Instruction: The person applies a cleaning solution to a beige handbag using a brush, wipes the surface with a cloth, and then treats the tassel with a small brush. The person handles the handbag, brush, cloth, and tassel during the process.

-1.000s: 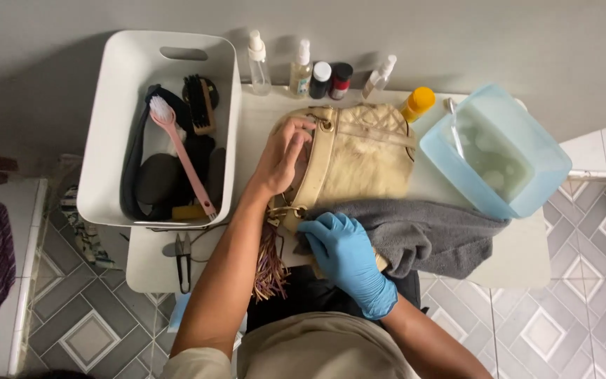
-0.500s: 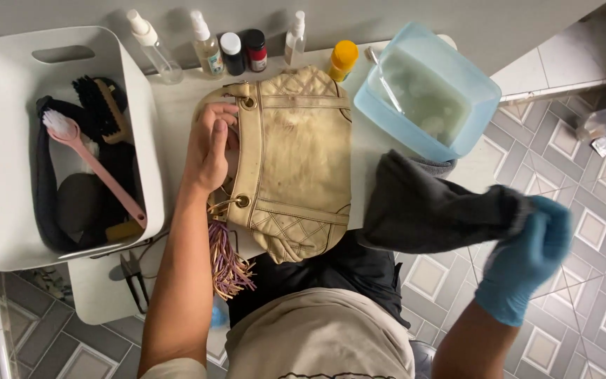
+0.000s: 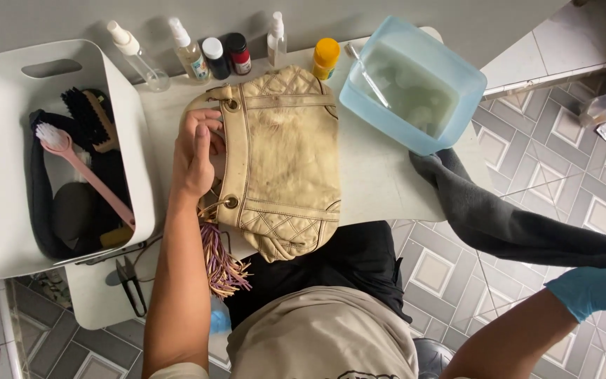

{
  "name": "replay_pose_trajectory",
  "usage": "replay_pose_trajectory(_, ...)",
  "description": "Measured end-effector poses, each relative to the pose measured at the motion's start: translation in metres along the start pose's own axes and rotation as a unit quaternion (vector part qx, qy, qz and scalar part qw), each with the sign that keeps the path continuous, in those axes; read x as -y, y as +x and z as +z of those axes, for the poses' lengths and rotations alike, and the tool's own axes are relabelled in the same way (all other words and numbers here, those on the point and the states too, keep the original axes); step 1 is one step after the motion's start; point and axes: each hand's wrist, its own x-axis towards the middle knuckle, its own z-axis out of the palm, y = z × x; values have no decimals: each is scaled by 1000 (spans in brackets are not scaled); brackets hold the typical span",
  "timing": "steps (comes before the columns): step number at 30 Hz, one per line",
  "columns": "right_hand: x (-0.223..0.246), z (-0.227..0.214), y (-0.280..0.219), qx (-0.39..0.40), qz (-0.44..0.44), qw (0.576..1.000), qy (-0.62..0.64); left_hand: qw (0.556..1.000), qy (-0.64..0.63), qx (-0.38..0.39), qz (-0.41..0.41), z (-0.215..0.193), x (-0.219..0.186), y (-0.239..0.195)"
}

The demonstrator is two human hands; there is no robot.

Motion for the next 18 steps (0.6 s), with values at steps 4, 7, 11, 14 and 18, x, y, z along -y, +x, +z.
replay_pose_trajectory(4, -26, -14, -8, -20, -27, 998, -44, 1000, 0, -6, -8, 0, -1, 0)
replay_pose_trajectory(7, -30, -1, -40, 45, 28, 995, -85, 1000, 5, -10, -1, 1, 3, 4)
replay_pose_trajectory(11, 35, 31, -88, 474, 168, 643, -577, 1000, 4, -9, 9, 1, 2, 1)
replay_pose_trajectory(14, 72, 58, -114, 464, 119, 721, -502, 1000, 1, -10, 7, -1, -2, 1)
replay_pose_trajectory(18, 78, 85, -131, 423, -54, 825, -372, 1000, -11, -15, 10, -1, 1, 4)
